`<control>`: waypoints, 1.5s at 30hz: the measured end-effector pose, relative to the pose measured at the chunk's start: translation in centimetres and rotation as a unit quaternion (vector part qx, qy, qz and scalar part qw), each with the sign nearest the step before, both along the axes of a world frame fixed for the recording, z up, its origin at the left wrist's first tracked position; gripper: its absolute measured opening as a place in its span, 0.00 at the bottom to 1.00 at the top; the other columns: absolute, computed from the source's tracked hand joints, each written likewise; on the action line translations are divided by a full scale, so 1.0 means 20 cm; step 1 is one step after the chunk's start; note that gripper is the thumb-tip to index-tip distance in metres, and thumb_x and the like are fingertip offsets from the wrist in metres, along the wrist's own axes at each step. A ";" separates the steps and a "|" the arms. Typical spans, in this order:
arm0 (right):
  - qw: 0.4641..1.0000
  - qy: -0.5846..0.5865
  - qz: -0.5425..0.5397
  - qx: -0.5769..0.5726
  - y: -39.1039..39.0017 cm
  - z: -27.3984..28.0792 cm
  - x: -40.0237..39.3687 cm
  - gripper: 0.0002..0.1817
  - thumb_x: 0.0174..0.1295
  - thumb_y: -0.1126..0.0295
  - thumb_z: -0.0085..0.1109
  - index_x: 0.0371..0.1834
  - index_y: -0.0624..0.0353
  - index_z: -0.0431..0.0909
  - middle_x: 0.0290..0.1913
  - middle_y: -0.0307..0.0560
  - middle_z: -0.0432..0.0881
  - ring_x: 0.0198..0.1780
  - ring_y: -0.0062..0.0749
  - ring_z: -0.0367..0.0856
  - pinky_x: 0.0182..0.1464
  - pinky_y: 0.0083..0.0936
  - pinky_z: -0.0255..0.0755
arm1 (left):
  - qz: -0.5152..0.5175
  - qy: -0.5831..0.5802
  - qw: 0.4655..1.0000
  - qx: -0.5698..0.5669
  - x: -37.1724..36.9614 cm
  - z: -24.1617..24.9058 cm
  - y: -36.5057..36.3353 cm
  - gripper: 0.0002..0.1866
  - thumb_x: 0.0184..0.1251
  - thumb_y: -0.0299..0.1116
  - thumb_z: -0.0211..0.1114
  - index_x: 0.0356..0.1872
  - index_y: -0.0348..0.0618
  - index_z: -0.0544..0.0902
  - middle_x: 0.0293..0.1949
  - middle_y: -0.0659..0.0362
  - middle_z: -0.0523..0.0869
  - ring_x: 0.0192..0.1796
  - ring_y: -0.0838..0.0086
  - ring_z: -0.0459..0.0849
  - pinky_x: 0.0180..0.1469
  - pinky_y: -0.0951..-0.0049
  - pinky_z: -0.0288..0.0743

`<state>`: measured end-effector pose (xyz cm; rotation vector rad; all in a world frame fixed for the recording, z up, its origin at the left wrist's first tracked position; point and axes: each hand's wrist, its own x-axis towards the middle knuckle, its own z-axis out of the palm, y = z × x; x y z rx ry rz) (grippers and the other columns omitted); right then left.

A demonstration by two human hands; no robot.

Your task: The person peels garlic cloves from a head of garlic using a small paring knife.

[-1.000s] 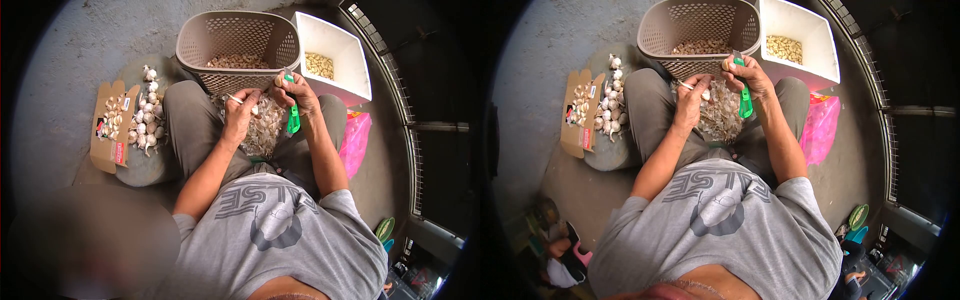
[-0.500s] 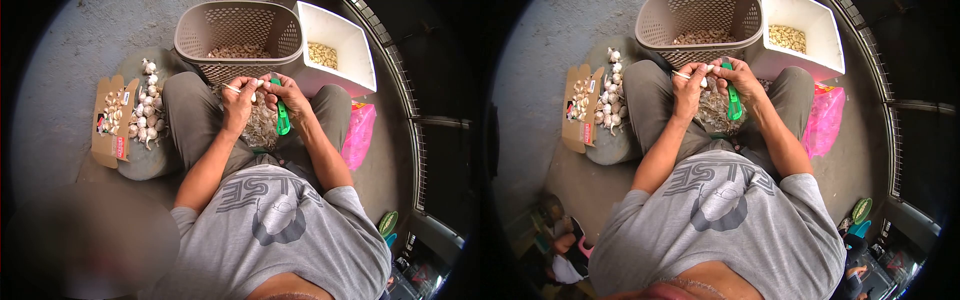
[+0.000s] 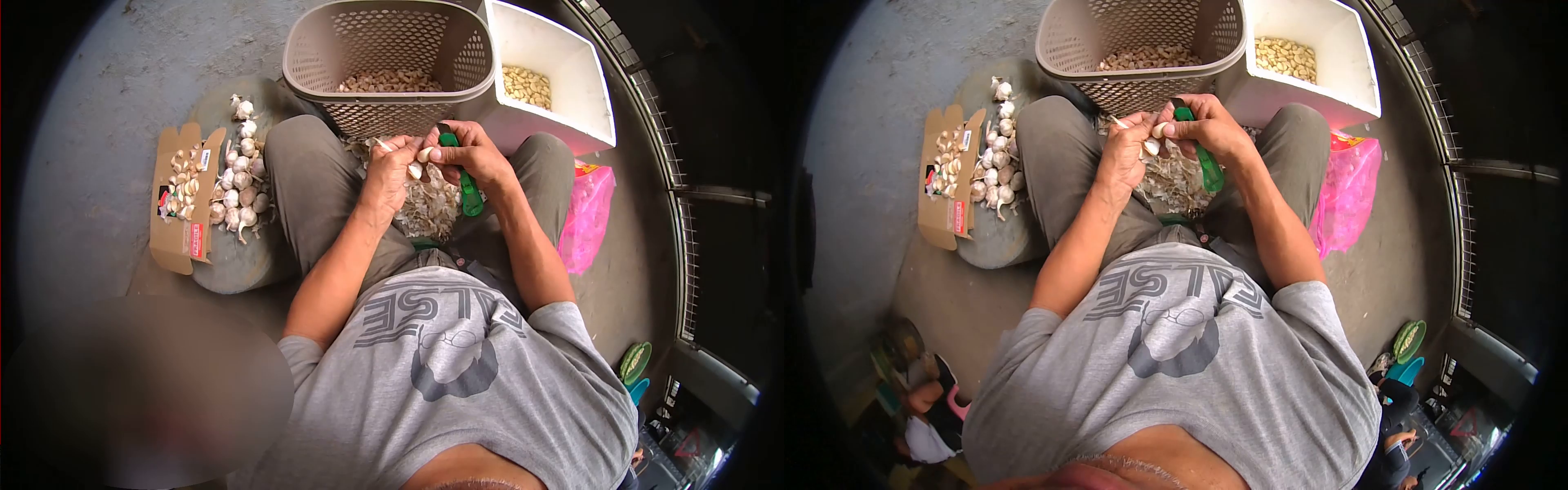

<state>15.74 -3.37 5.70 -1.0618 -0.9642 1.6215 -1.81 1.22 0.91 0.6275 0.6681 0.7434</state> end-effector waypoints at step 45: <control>0.881 -0.432 -0.089 0.168 -0.11 -0.03 -0.12 0.16 0.60 0.74 0.72 0.39 0.67 0.71 0.33 0.59 0.82 0.36 0.58 0.82 0.40 0.44 0.74 | 0.038 -0.009 0.999 -0.007 0.09 -0.11 -0.08 0.11 0.83 0.43 0.60 0.45 0.47 0.78 0.38 0.64 0.82 0.30 0.79 0.82 0.26 0.75 0.77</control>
